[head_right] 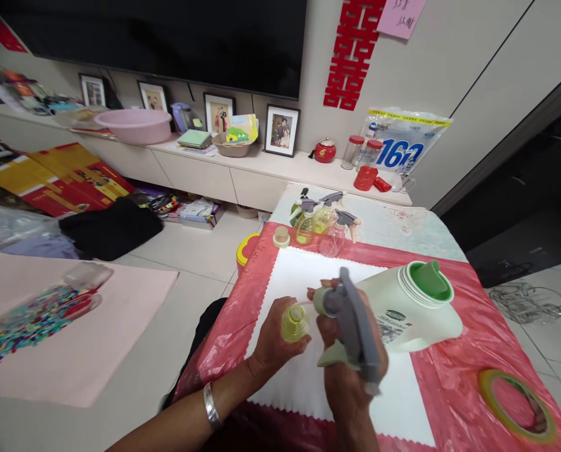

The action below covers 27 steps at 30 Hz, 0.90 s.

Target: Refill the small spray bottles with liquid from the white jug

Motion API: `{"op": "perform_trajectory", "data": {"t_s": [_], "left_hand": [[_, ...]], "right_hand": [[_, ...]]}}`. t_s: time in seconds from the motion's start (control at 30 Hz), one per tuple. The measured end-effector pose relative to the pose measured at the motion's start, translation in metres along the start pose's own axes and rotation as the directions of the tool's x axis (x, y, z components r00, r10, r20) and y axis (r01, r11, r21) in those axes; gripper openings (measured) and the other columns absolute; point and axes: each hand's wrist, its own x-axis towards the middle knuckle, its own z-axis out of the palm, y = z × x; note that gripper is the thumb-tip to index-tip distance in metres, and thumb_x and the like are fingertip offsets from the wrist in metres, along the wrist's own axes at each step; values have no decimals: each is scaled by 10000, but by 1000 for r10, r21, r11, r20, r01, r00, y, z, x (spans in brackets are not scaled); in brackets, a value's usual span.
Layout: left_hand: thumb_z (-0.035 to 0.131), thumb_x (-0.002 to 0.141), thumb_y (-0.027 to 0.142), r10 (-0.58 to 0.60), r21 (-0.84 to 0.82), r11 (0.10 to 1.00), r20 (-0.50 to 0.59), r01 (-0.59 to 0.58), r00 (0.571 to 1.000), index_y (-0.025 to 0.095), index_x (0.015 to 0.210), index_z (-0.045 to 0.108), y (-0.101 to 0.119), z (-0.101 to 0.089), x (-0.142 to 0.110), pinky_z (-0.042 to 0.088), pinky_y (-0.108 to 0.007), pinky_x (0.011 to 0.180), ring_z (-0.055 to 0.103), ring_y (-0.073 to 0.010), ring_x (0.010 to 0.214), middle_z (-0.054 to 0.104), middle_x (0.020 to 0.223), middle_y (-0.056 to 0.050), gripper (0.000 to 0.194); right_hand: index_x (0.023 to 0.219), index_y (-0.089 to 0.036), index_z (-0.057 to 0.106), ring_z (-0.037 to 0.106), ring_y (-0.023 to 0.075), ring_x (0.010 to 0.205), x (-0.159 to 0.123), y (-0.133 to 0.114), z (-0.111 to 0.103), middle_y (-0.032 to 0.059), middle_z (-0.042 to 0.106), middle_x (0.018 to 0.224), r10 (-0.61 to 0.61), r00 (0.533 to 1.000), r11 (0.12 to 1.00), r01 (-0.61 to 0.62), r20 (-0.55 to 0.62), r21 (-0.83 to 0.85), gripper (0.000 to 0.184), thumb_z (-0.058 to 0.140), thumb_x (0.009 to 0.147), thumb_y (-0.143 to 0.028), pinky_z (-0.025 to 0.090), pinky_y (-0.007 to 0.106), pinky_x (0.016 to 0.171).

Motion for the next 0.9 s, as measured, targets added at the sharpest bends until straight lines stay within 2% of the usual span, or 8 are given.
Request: {"op": "perform_trajectory", "data": {"t_s": [0.13, 0.2, 0.27, 0.33, 0.43, 0.6, 0.73, 0.9], "left_hand": [[817, 557, 246, 58, 14, 998, -46, -57, 997, 233, 1287, 451, -4, 3, -3, 564, -537, 977, 639, -320, 1094, 615, 1170, -92, 817], [818, 559, 247, 63, 27, 998, -39, -62, 997, 232, 1284, 449, -4, 3, -3, 568, -541, 974, 644, -321, 1088, 617, 1167, -92, 814], [824, 570, 266, 53, 37, 998, -22, -52, 998, 228, 1280, 458, -4, 2, -2, 570, -546, 973, 646, -326, 1092, 622, 1173, -97, 800], [829, 585, 296, 40, 48, 998, -9, -40, 999, 221, 1277, 469, -3, 2, -2, 571, -552, 971, 646, -331, 1098, 626, 1181, -104, 784], [832, 605, 336, 65, 48, 997, -10, -64, 998, 203, 1274, 474, -3, 1, -2, 575, -561, 958, 652, -336, 1086, 632, 1173, -115, 771], [840, 601, 336, 63, 22, 998, -5, -63, 998, 211, 1276, 472, 0, -2, 0, 585, -544, 947, 656, -324, 1070, 637, 1162, -106, 779], [833, 612, 344, 56, 37, 998, 5, -56, 998, 201, 1272, 481, 0, -1, 0, 585, -533, 939, 654, -319, 1057, 630, 1158, -111, 761], [813, 605, 323, 71, 98, 993, -13, -69, 997, 206, 1237, 500, -3, 2, -2, 580, -547, 933, 655, -330, 1050, 636, 1131, -111, 714]], "right_hand": [[1349, -217, 572, 626, 225, 1072, 42, -13, 6, 84, 576, 1258, -133, 981, 990, 124, -143, -72, 480, 708, 890, -254, 572, 377, 890], [1260, -171, 636, 623, 205, 1018, 63, 0, 10, 86, 601, 1189, -196, 978, 962, 177, -75, -209, 413, 693, 876, -313, 561, 363, 886], [1230, -148, 656, 605, 191, 1028, 79, 26, 14, 90, 612, 1181, -49, 988, 930, 99, 147, -353, 403, 619, 875, -336, 542, 351, 914], [1194, -146, 664, 601, 175, 973, 86, 61, 20, 85, 626, 1148, 163, 956, 875, -26, 244, -483, 406, 622, 842, -344, 544, 302, 825], [1054, -114, 684, 563, 133, 766, 79, 116, 29, 47, 622, 886, 316, 914, 787, -103, 255, -609, 296, 717, 826, -300, 524, 303, 783], [1032, -97, 624, 570, 112, 836, 57, 164, 34, 37, 581, 915, 442, 857, 668, -117, 265, -735, 343, 632, 997, -439, 530, 283, 824], [1074, -102, 644, 590, 152, 882, 44, 146, 23, 68, 612, 964, 358, 887, 692, -44, 290, -721, 305, 628, 973, -389, 531, 349, 871], [1201, -189, 638, 571, 199, 1133, 15, 49, -10, 75, 609, 1218, 24, 949, 772, 181, 313, -610, 292, 513, 989, -347, 493, 371, 984]]}}
